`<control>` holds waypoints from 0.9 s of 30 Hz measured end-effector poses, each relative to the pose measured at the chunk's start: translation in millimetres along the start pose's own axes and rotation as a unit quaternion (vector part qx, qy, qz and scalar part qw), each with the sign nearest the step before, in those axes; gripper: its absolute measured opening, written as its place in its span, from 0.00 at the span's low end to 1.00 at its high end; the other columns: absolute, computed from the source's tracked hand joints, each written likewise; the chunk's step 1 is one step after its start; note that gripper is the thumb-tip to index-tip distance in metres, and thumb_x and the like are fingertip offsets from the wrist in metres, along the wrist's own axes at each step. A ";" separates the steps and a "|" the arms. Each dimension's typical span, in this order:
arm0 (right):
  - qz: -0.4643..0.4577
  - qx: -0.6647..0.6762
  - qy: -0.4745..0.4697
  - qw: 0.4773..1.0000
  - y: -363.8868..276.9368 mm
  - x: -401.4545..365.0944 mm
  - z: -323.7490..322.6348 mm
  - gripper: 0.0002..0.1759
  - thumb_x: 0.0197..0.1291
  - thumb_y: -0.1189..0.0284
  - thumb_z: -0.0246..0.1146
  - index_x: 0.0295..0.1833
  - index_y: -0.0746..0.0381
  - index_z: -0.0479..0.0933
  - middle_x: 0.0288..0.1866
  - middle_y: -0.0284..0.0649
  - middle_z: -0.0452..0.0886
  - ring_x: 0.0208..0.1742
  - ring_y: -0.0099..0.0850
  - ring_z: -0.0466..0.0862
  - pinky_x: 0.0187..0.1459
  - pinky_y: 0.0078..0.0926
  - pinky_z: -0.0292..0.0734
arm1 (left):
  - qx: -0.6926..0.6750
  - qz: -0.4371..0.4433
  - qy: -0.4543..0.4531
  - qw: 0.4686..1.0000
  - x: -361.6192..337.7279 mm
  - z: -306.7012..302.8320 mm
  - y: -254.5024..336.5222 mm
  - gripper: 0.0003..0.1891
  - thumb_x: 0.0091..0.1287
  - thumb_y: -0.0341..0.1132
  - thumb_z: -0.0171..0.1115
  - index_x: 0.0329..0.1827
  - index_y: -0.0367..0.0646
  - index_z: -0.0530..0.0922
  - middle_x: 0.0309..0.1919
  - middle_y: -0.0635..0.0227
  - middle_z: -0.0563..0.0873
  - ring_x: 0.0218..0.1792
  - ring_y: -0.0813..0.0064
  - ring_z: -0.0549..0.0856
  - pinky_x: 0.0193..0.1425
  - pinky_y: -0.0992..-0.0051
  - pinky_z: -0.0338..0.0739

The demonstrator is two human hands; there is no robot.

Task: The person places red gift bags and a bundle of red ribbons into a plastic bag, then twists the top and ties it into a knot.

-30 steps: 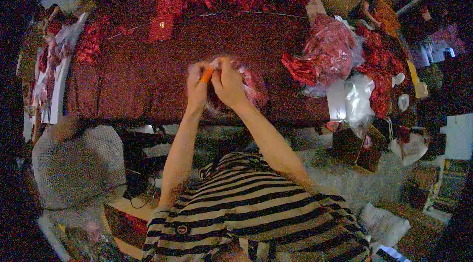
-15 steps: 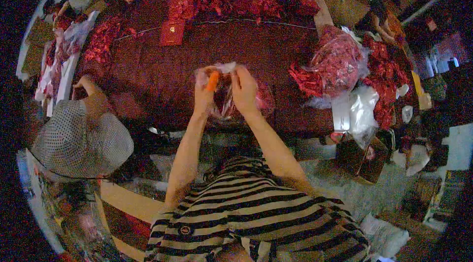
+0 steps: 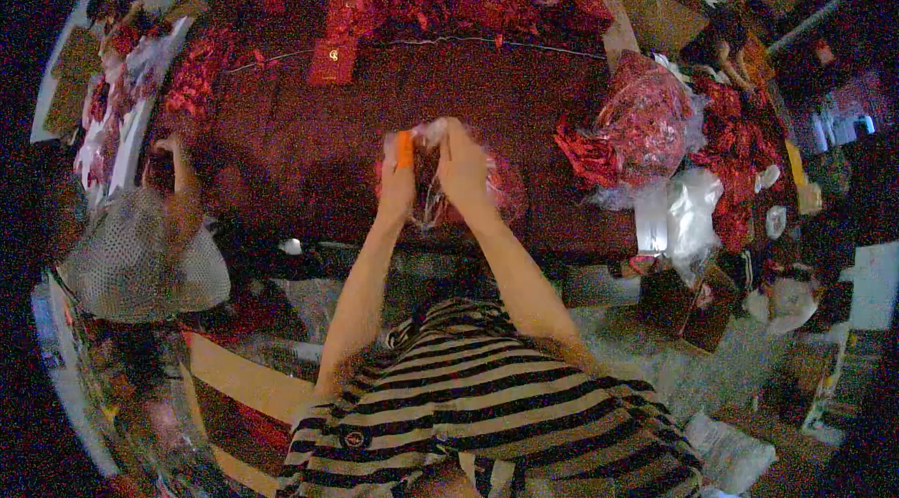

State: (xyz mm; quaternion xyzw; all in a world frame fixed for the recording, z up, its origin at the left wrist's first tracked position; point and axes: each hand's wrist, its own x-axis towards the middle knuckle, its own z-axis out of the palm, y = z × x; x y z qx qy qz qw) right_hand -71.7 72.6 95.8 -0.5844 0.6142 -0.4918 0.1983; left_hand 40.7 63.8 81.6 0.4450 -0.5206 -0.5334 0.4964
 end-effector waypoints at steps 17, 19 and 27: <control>-0.022 0.039 0.082 0.996 12.2 -6.7 20.8 0.14 0.59 0.83 0.56 0.50 0.63 0.67 0.34 0.46 0.79 0.37 0.41 0.83 0.38 0.31 0.75 | 0.051 0.143 -0.135 0.979 8.5 2.4 -8.8 0.29 0.77 0.50 0.31 0.68 0.38 0.67 0.71 0.60 0.62 0.71 0.66 0.61 0.75 0.67 0.50; -0.016 0.043 0.079 0.996 21.0 -4.3 22.9 0.13 0.59 0.82 0.57 0.49 0.64 0.69 0.35 0.46 0.80 0.38 0.38 0.84 0.39 0.29 0.76 | 0.035 0.139 -0.124 0.982 6.4 2.3 -2.8 0.29 0.77 0.50 0.31 0.67 0.37 0.67 0.71 0.60 0.63 0.71 0.66 0.62 0.75 0.67 0.50; 0.056 0.252 -0.021 0.966 8.4 -4.1 4.2 0.09 0.62 0.76 0.57 0.48 0.64 0.76 0.43 0.39 0.83 0.45 0.29 0.82 0.42 0.27 0.74 | -0.148 0.006 -0.090 0.985 -4.7 7.4 28.0 0.27 0.78 0.48 0.33 0.74 0.44 0.59 0.72 0.69 0.62 0.68 0.75 0.65 0.70 0.75 0.58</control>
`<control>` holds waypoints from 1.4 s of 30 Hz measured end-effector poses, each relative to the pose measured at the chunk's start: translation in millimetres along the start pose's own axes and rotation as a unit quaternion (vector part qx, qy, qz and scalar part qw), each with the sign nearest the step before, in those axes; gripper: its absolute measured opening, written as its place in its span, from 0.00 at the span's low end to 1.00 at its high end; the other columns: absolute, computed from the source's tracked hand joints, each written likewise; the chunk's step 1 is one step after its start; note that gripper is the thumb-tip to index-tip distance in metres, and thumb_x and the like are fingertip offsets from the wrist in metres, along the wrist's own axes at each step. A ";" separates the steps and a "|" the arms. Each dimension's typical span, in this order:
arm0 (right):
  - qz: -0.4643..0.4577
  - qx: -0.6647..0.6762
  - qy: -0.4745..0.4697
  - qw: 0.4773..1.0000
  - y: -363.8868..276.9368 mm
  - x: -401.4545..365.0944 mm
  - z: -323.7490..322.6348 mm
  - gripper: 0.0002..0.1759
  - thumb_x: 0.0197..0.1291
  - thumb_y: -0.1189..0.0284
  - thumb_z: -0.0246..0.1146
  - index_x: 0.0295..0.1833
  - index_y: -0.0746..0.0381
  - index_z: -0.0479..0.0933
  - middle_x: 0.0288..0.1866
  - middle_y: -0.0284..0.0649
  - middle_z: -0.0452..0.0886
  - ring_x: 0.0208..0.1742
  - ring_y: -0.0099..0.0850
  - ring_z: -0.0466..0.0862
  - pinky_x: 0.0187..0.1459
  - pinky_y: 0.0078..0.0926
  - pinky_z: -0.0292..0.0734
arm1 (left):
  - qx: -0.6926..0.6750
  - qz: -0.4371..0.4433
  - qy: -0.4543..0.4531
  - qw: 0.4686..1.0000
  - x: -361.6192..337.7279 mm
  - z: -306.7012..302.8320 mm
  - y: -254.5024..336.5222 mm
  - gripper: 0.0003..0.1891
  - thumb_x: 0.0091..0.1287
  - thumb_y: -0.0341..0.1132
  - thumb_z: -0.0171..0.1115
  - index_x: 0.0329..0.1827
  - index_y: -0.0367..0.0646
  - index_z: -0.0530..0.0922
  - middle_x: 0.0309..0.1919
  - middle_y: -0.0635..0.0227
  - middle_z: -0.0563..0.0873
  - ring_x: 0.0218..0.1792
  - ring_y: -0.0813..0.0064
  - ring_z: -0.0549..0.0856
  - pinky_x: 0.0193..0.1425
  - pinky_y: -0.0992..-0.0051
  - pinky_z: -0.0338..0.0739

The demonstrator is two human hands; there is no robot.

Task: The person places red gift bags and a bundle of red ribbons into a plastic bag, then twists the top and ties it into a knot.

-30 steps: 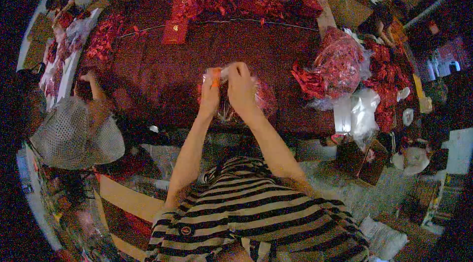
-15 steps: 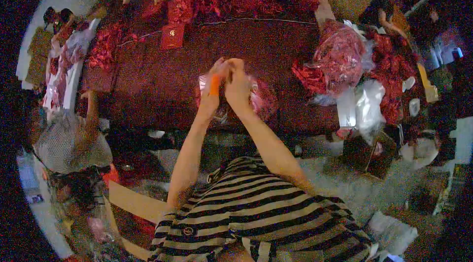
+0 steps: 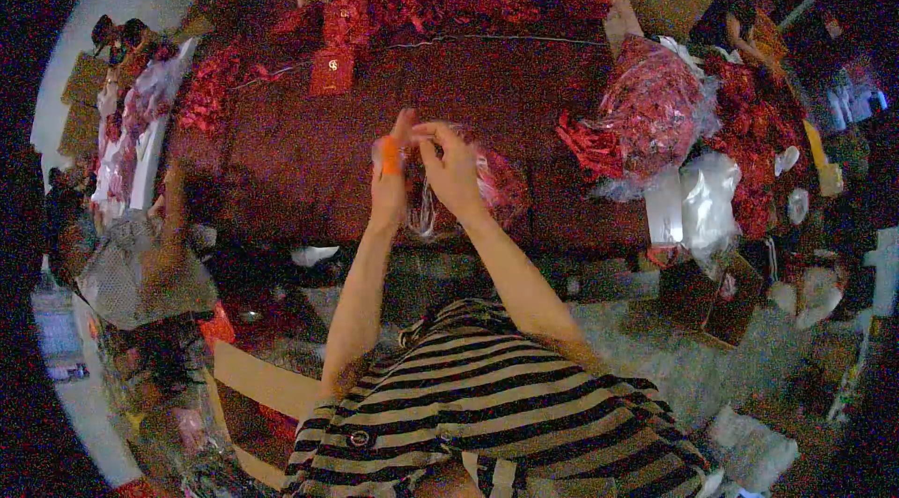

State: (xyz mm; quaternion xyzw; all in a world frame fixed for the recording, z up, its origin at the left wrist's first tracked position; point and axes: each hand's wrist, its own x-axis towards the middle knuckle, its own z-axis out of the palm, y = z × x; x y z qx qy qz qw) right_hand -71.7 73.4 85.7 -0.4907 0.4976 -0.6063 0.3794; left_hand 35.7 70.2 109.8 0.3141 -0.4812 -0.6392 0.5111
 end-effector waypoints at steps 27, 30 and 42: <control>-0.036 -0.212 -0.065 0.974 -12.9 0.3 1.7 0.09 0.55 0.73 0.64 0.39 0.68 0.75 0.32 0.42 0.79 0.33 0.32 0.79 0.36 0.30 0.72 | -0.063 -0.066 -0.069 0.993 11.8 -28.4 -2.6 0.33 0.72 0.40 0.49 0.78 0.56 0.46 0.68 0.65 0.65 0.61 0.74 0.70 0.64 0.73 0.65; -0.068 -0.147 -0.067 0.985 -8.4 4.1 -3.7 0.08 0.57 0.75 0.60 0.39 0.69 0.74 0.30 0.41 0.76 0.33 0.25 0.76 0.36 0.26 0.70 | 0.055 -0.040 -0.119 0.991 6.1 -25.5 22.7 0.41 0.67 0.31 0.58 0.78 0.56 0.42 0.69 0.64 0.62 0.64 0.71 0.68 0.66 0.73 0.64; 0.014 -0.074 -0.097 0.992 21.2 7.2 -11.3 0.09 0.62 0.76 0.58 0.46 0.66 0.77 0.39 0.33 0.80 0.40 0.21 0.78 0.43 0.20 0.72 | 0.007 -0.080 -0.014 0.997 0.6 -43.7 -6.4 0.38 0.61 0.21 0.63 0.73 0.43 0.54 0.61 0.63 0.69 0.47 0.78 0.78 0.50 0.78 0.76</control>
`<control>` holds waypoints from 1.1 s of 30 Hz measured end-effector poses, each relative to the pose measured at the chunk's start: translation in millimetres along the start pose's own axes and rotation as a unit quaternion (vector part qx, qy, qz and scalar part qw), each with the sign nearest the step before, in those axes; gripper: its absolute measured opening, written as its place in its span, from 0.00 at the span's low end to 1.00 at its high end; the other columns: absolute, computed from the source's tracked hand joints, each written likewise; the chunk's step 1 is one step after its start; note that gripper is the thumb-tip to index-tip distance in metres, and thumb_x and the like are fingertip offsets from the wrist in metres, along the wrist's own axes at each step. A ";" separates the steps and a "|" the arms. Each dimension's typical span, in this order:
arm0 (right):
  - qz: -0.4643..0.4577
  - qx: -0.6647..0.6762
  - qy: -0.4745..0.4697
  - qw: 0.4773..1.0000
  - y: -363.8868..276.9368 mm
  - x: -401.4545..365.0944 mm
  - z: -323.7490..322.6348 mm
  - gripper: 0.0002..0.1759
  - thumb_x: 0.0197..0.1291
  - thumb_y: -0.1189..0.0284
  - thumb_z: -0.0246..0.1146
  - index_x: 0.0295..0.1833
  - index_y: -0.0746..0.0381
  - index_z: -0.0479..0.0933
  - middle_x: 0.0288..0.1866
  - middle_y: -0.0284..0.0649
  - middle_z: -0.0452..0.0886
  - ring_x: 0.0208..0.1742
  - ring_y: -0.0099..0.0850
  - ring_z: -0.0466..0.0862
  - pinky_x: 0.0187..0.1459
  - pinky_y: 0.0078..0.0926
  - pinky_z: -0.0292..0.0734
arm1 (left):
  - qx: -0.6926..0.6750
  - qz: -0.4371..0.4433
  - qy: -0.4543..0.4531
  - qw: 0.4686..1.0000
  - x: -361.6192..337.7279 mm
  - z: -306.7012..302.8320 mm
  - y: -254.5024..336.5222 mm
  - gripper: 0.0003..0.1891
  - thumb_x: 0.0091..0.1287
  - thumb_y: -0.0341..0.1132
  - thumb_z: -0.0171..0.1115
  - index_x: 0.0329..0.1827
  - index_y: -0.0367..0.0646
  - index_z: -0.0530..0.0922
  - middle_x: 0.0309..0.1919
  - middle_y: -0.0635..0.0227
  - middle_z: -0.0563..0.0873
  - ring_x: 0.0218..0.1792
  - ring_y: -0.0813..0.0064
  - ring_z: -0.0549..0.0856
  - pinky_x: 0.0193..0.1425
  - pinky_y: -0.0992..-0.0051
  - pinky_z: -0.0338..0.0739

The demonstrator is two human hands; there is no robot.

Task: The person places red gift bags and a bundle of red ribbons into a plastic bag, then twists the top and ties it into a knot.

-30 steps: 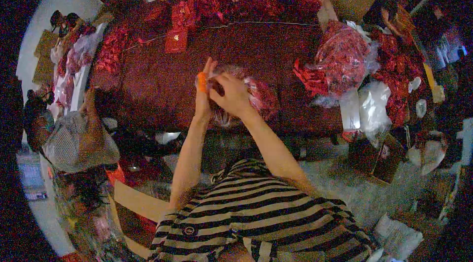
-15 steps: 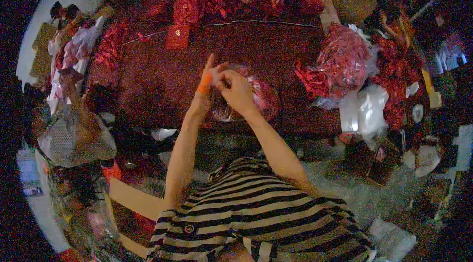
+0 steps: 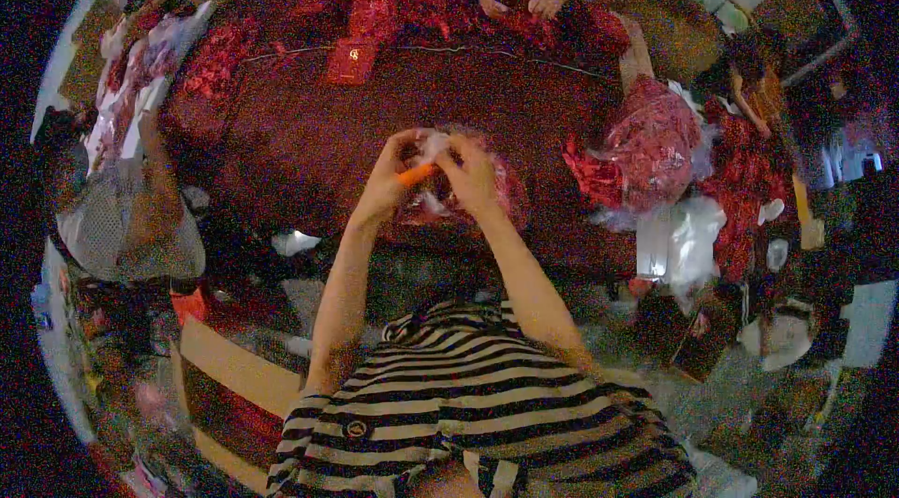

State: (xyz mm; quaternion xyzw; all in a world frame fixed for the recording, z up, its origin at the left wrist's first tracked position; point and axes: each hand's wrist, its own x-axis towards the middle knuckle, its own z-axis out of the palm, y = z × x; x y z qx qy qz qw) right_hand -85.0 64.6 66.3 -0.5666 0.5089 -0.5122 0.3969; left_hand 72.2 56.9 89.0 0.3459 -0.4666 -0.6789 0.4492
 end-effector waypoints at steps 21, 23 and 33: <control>-0.056 -0.127 -0.015 0.990 -29.7 -5.0 0.4 0.12 0.64 0.68 0.54 0.48 0.62 0.76 0.48 0.48 0.78 0.49 0.46 0.79 0.52 0.37 0.72 | 0.146 0.112 0.047 0.982 -3.3 15.4 -3.2 0.11 0.60 0.22 0.64 0.46 0.36 0.76 0.40 0.69 0.82 0.42 0.79 0.81 0.47 0.78 0.75; -0.102 -0.099 -0.011 0.990 -28.4 -3.5 2.5 0.12 0.65 0.70 0.53 0.50 0.62 0.75 0.50 0.48 0.79 0.51 0.45 0.79 0.54 0.37 0.72 | 0.194 0.082 0.054 0.976 -4.3 14.8 0.1 0.14 0.60 0.23 0.64 0.49 0.37 0.75 0.40 0.68 0.82 0.42 0.79 0.81 0.47 0.79 0.75; -0.037 -0.097 -0.012 0.994 -24.5 -1.5 -1.4 0.12 0.70 0.72 0.48 0.49 0.64 0.75 0.43 0.37 0.78 0.44 0.25 0.77 0.49 0.23 0.69 | 0.068 0.036 0.002 0.997 -3.1 6.7 4.1 0.24 0.62 0.22 0.61 0.62 0.38 0.68 0.52 0.65 0.78 0.48 0.78 0.79 0.50 0.78 0.75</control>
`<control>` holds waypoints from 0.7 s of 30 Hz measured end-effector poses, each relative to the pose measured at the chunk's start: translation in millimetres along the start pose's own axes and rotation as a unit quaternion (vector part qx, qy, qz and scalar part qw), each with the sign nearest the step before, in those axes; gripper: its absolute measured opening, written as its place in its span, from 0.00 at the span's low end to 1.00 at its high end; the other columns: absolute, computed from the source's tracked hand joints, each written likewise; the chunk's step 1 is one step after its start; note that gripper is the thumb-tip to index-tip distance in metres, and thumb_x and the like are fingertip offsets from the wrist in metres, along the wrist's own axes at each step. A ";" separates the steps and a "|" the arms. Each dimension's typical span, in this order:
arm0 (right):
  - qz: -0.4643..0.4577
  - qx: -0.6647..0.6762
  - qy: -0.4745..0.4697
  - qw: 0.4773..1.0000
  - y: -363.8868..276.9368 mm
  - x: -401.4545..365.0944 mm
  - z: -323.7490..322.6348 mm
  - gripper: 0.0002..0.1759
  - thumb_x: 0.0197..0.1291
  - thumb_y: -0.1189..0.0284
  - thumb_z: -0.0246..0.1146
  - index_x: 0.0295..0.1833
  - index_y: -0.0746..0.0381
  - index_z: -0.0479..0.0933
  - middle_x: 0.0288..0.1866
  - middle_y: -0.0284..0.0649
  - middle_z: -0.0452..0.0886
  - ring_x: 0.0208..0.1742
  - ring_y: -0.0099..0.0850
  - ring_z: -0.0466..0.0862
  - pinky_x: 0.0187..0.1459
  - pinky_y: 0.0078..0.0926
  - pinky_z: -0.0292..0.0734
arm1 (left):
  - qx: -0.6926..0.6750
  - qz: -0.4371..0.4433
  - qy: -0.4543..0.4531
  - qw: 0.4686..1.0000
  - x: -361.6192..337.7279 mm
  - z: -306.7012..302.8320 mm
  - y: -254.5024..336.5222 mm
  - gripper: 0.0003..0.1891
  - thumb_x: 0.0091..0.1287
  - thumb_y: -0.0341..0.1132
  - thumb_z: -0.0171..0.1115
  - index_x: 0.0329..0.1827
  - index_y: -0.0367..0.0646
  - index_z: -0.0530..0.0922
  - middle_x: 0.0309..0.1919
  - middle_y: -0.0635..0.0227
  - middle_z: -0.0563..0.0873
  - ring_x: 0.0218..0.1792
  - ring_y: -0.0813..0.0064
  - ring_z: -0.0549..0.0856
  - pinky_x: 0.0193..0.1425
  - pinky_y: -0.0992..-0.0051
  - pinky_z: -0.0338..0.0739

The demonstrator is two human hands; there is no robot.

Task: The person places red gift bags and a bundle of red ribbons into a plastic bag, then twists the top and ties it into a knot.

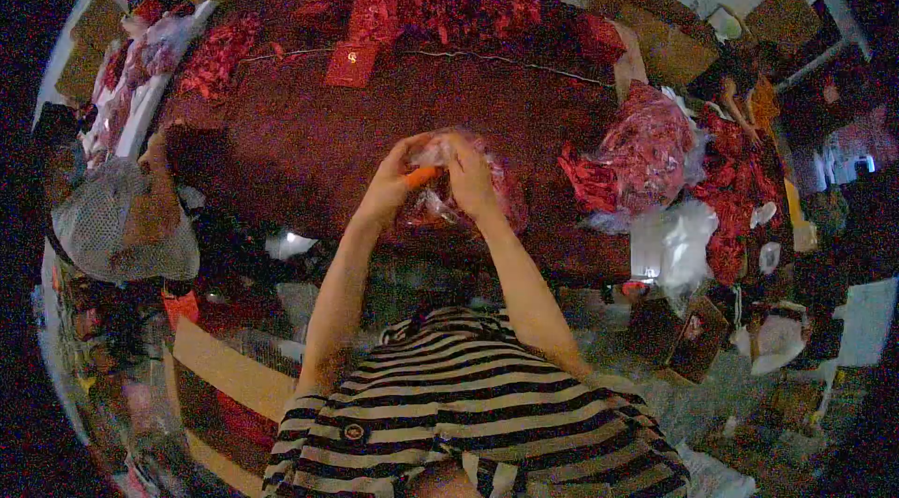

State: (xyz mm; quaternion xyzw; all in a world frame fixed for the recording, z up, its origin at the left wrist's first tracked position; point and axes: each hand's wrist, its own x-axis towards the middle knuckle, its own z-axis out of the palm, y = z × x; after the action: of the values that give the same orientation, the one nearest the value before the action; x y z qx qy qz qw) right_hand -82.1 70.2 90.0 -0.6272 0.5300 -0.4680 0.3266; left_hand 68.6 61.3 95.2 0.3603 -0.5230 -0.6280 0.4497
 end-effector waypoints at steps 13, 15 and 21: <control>-0.017 0.183 -0.051 0.982 -18.8 -0.9 -6.2 0.12 0.72 0.70 0.49 0.47 0.64 0.77 0.41 0.31 0.77 0.45 0.23 0.78 0.52 0.21 0.70 | -0.006 0.019 -0.015 1.000 11.2 -13.6 -23.8 0.18 0.68 0.21 0.51 0.60 0.39 0.70 0.52 0.66 0.77 0.54 0.75 0.75 0.60 0.77 0.69; 0.013 0.175 -0.081 0.981 -3.9 0.8 -6.6 0.11 0.71 0.71 0.50 0.47 0.63 0.77 0.42 0.31 0.77 0.46 0.24 0.77 0.54 0.22 0.69 | 0.011 0.018 -0.015 1.000 10.2 -12.6 -20.9 0.17 0.68 0.21 0.50 0.60 0.38 0.71 0.52 0.66 0.77 0.54 0.75 0.75 0.60 0.77 0.69; -0.100 0.062 -0.060 0.991 1.8 1.4 -3.4 0.08 0.65 0.72 0.57 0.44 0.62 0.80 0.42 0.35 0.74 0.48 0.28 0.76 0.54 0.24 0.69 | -0.096 0.003 0.002 0.995 7.6 -9.5 -9.6 0.16 0.67 0.18 0.46 0.55 0.38 0.73 0.47 0.67 0.78 0.47 0.78 0.76 0.54 0.80 0.71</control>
State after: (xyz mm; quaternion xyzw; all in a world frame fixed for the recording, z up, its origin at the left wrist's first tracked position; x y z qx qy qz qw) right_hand -85.9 68.8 89.9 -0.6827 0.4135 -0.4918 0.3479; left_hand 73.0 51.4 84.1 0.3148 -0.4604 -0.6733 0.4854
